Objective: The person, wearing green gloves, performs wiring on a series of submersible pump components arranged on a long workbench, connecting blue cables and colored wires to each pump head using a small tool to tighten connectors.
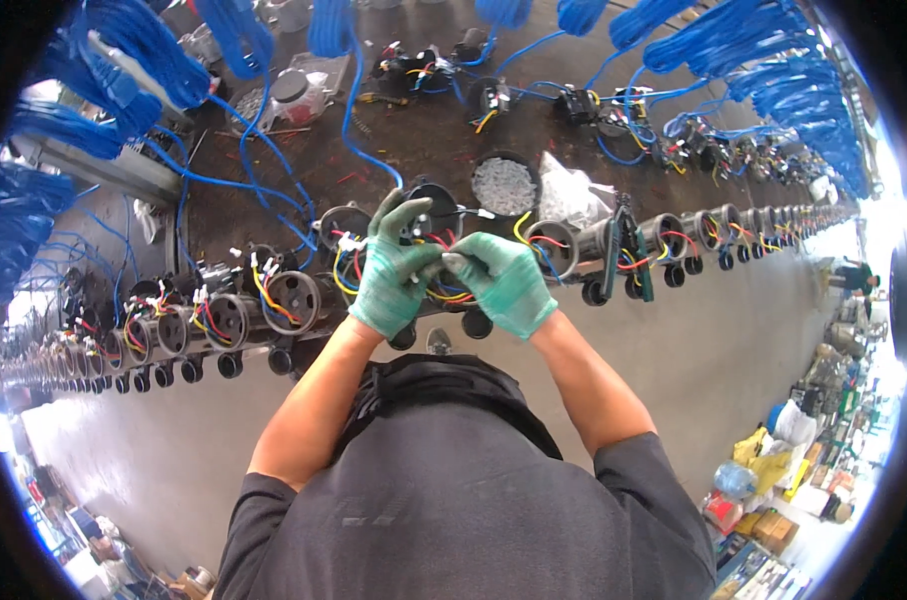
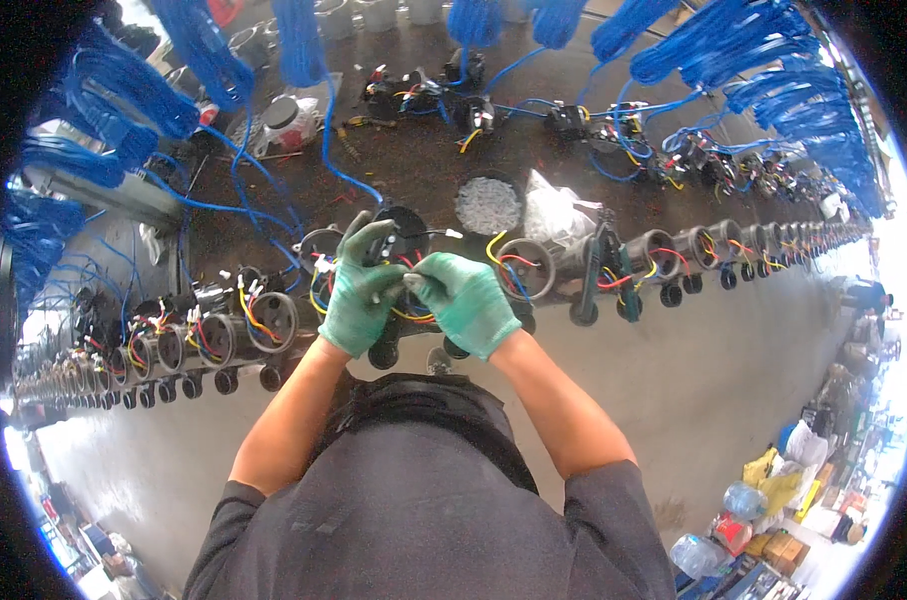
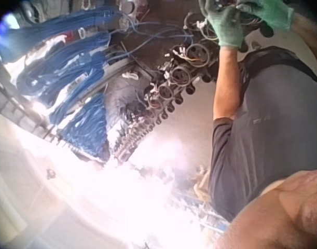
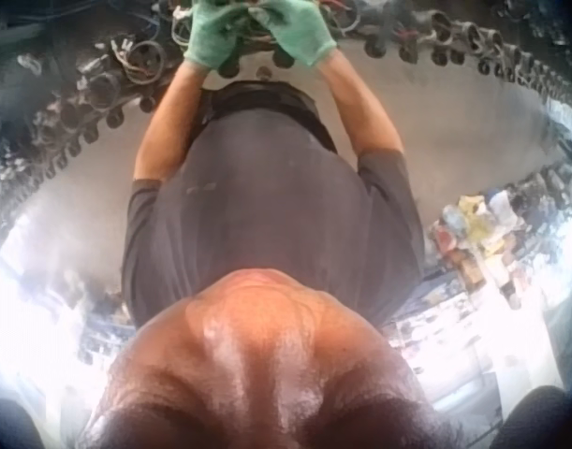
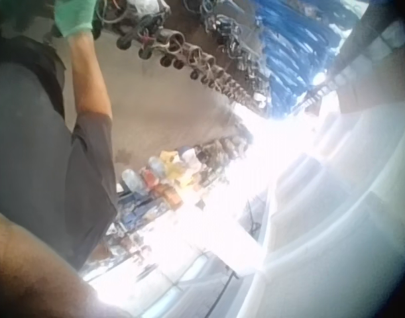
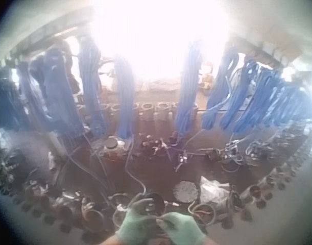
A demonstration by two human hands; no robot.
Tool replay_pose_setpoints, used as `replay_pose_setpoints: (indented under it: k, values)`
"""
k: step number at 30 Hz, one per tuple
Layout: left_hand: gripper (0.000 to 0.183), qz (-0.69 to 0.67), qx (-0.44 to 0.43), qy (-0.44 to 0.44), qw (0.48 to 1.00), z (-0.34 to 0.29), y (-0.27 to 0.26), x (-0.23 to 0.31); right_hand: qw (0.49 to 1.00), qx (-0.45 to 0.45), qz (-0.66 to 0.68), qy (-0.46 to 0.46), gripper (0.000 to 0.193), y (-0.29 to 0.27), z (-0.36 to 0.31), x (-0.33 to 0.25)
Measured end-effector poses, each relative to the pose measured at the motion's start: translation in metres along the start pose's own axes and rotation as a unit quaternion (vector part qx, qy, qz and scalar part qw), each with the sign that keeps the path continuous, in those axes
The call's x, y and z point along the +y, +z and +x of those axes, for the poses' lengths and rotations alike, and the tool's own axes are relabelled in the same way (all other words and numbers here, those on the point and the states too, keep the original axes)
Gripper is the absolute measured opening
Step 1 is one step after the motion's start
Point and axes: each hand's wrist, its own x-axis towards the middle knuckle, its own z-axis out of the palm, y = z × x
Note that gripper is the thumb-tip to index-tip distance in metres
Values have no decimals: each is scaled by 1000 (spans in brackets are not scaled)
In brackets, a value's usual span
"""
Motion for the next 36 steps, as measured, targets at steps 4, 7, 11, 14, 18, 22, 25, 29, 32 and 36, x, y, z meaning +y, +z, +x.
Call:
replay_pose_setpoints:
  k: [4,7,11,14,18,22,25,29,32,36]
  values:
    - [25,-9,26,13,1000,1,5,-4,955,31,-266,-126,29,-30,-2,-38]
    - [16,-45,48,22,998,-1,10,-6,900,-28,-385,-201,33,-67,-7,-79]
    - [15,-60,54,25,996,0,12,-8,853,-110,-429,-277,32,-92,-16,-137]
    - [18,-51,55,24,997,0,12,-7,866,-151,-346,-328,28,-96,-26,-172]
    - [22,-40,53,21,998,-2,11,-7,886,-218,-244,-327,23,-83,-43,-196]
    - [22,-55,51,9,997,-5,12,-7,883,-271,-208,-324,23,-73,-48,-202]
    - [24,-68,47,3,997,-3,12,-9,880,-290,-197,-322,25,-69,-46,-206]
    - [24,-47,39,8,998,-1,11,-9,876,-307,-192,-320,29,-70,-48,-210]
    - [18,-38,44,14,998,-1,10,-8,875,-312,-190,-318,34,-72,-52,-206]
    - [15,-98,42,-41,993,-2,13,-5,875,-311,-192,-319,40,-73,-49,-199]
